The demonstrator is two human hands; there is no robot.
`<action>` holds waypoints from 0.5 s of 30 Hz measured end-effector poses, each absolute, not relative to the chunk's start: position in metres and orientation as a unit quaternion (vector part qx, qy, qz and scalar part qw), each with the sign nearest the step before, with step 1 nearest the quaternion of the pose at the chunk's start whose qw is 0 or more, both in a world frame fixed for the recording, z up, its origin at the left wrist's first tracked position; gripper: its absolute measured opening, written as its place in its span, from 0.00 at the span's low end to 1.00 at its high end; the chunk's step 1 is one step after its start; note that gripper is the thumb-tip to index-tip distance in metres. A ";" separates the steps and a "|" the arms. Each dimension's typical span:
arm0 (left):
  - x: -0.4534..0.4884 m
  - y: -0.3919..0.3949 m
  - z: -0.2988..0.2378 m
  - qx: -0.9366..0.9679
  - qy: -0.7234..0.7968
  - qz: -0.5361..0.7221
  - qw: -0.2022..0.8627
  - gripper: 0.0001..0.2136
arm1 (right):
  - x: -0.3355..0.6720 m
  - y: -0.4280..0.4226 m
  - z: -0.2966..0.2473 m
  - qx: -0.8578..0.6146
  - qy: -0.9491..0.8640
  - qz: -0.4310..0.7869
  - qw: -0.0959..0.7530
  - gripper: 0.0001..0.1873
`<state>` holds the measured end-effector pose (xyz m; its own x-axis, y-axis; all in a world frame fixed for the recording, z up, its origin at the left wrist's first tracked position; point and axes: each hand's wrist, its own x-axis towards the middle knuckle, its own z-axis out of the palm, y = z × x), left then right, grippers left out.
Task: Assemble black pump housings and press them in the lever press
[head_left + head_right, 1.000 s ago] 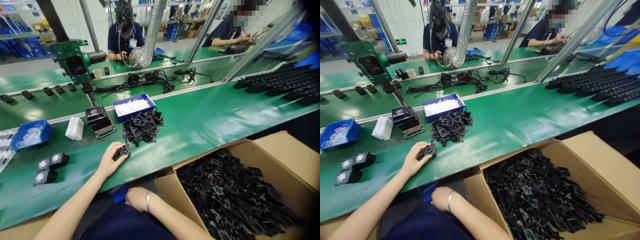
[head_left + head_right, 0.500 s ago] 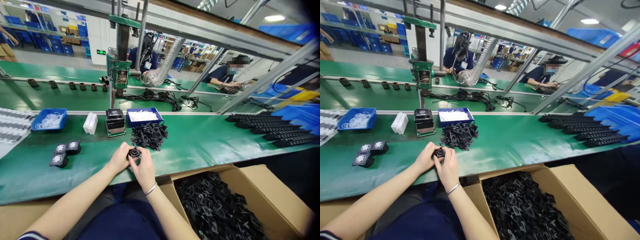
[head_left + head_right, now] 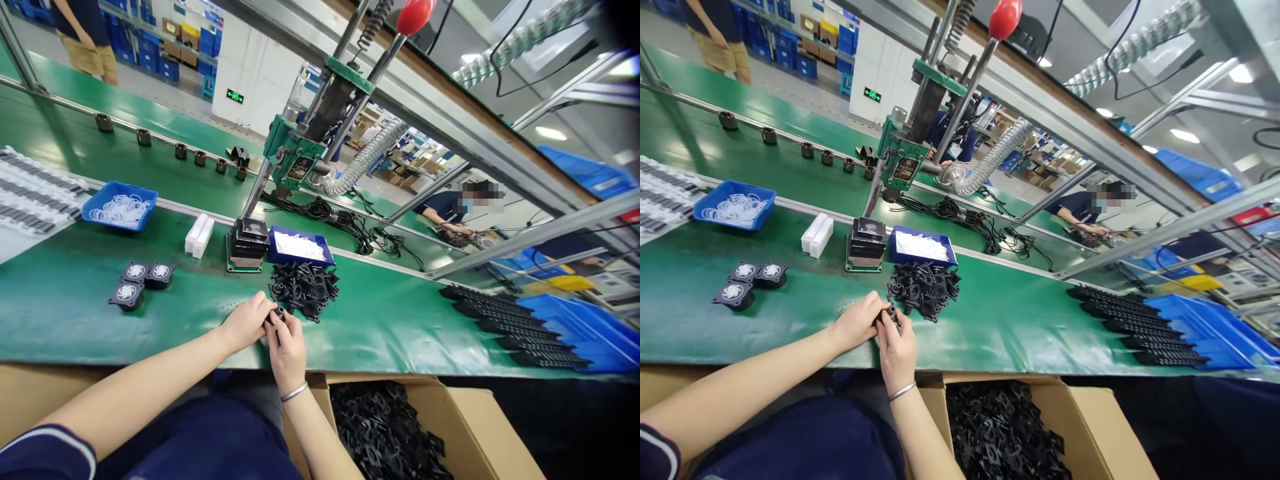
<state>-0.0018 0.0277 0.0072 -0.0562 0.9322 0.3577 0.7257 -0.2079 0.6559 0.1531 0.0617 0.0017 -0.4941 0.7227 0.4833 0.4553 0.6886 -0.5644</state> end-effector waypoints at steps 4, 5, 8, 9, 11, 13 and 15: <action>-0.001 0.027 0.010 0.676 0.617 0.381 0.127 0.21 | 0.149 0.060 0.005 -0.347 -0.825 0.239 0.376 0.15; -0.002 0.028 0.011 0.678 0.617 0.379 0.125 0.20 | 0.147 0.059 0.006 -0.349 -0.817 0.255 0.381 0.15; -0.004 0.025 0.017 0.683 0.616 0.374 0.118 0.22 | 0.142 0.061 0.009 -0.357 -0.783 0.311 0.403 0.14; -0.004 0.019 0.020 0.684 0.616 0.374 0.114 0.23 | 0.142 0.063 0.011 -0.361 -0.768 0.331 0.413 0.14; -0.006 -0.003 0.026 0.681 0.616 0.382 0.104 0.25 | 0.146 0.069 0.016 -0.372 -0.728 0.373 0.439 0.14; -0.006 -0.040 0.029 0.682 0.611 0.392 0.090 0.25 | 0.158 0.080 0.026 -0.389 -0.675 0.418 0.468 0.16; -0.002 -0.082 0.023 0.708 0.586 0.389 0.072 0.22 | 0.177 0.095 0.040 -0.403 -0.614 0.467 0.493 0.16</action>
